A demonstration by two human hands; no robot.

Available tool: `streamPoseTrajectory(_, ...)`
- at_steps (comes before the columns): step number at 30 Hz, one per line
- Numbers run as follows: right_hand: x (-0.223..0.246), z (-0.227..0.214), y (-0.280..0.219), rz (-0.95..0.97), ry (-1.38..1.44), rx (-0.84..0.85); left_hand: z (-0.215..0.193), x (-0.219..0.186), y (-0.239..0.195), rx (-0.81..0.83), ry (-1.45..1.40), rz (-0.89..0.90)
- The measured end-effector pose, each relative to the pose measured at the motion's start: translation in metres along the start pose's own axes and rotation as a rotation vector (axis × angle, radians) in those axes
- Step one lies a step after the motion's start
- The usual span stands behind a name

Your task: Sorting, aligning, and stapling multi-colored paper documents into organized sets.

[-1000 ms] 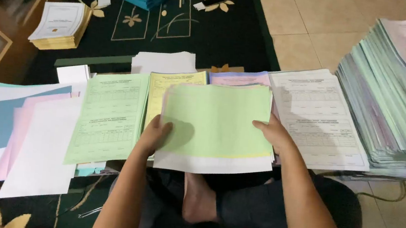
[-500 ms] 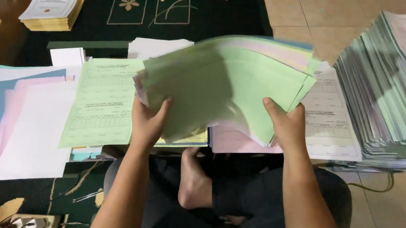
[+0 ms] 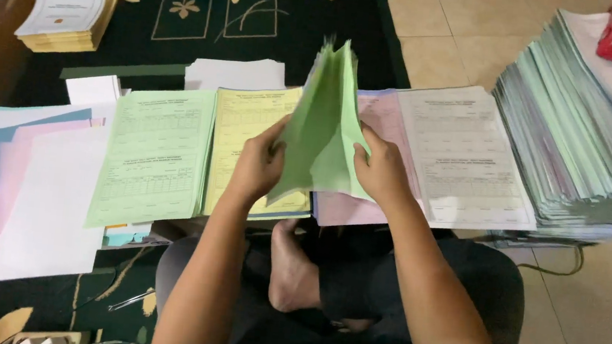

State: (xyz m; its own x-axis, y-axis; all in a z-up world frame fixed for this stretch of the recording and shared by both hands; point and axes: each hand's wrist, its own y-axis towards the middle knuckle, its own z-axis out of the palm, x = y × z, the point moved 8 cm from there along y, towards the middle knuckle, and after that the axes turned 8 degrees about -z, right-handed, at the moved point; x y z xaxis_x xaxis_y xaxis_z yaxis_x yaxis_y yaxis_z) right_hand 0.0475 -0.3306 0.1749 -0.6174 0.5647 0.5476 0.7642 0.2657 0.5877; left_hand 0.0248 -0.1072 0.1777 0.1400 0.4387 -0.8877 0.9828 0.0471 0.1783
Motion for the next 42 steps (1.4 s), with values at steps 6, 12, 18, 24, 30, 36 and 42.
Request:
streamPoseTrajectory(6, -0.003, -0.073, -0.040, 0.237, 0.285, -0.308, -0.070, 0.067, -0.045, -0.348, -0.399, 0.042)
streamPoseTrajectory(12, -0.038, -0.059, -0.057, 0.413, 0.375, -0.315, -0.042, 0.072, -0.056, -0.382, -0.315, -0.060)
streamPoseTrajectory(18, -0.053, -0.030, -0.039, 0.352, 0.159, -0.137, -0.030, 0.097, -0.013, -0.333, 0.406, -0.195)
streamPoseTrajectory(24, -0.027, 0.016, -0.028, 0.155, 0.036, 0.125, 0.016, 0.008, -0.022, 0.100, 0.067, -0.113)
streamPoseTrajectory(30, 0.008, -0.069, -0.031, 0.220, 0.482, -0.164, -0.064, 0.052, -0.048, -0.153, -0.408, -0.012)
streamPoseTrajectory(36, -0.042, -0.050, -0.060, 0.318, 0.476, -0.223, -0.056, 0.069, -0.050, -0.289, -0.244, -0.074)
streamPoseTrajectory(42, -0.103, -0.008, -0.059, 0.380, 0.282, -0.125, -0.052, 0.094, -0.021, -0.355, 0.115, -0.180)
